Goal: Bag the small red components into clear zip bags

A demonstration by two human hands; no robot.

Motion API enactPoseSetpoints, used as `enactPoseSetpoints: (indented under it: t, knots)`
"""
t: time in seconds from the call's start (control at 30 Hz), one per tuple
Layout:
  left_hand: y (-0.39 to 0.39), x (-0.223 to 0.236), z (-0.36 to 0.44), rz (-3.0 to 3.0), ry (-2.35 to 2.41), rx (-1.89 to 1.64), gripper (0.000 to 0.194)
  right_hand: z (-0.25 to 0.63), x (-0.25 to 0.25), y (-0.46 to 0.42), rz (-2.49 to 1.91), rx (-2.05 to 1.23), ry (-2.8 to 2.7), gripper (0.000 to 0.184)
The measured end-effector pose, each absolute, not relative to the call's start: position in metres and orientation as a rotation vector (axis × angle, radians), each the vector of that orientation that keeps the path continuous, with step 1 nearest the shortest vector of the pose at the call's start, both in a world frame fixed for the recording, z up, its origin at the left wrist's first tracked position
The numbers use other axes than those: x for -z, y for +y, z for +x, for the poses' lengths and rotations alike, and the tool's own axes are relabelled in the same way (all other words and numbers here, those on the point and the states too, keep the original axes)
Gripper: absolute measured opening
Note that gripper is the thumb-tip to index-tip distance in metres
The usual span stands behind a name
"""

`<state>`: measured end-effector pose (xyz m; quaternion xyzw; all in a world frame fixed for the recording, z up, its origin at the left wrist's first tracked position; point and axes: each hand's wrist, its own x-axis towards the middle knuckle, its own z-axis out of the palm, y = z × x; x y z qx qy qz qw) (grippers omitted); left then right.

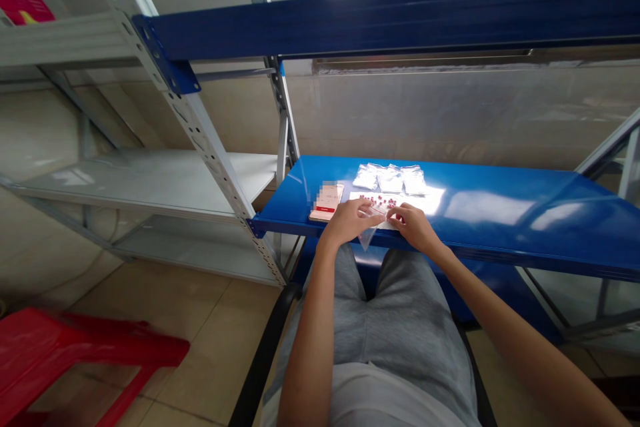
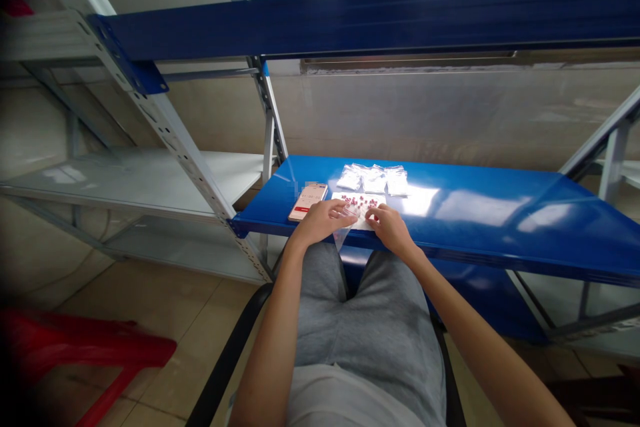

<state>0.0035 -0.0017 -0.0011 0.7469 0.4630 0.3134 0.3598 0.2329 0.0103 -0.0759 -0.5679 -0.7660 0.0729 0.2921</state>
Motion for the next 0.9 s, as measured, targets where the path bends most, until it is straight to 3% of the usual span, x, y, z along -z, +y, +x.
enactPoseSetpoints:
  t: [0.4, 0.77, 0.9]
  knots:
    - [0.000, 0.005, 0.004, 1.912, 1.171, -0.795, 0.068, 0.228, 0.065, 0.006, -1.440, -0.191, -1.915, 0.017]
    - [-0.002, 0.005, 0.011, 1.884, 1.058, -0.798, 0.064, 0.215, 0.026, -0.008, -1.206, -0.544, -1.774, 0.026]
    - [-0.001, 0.006, 0.012, 1.899, 1.041, -0.804, 0.062, 0.215, 0.026, -0.007, -1.208, -0.525, -1.757, 0.027]
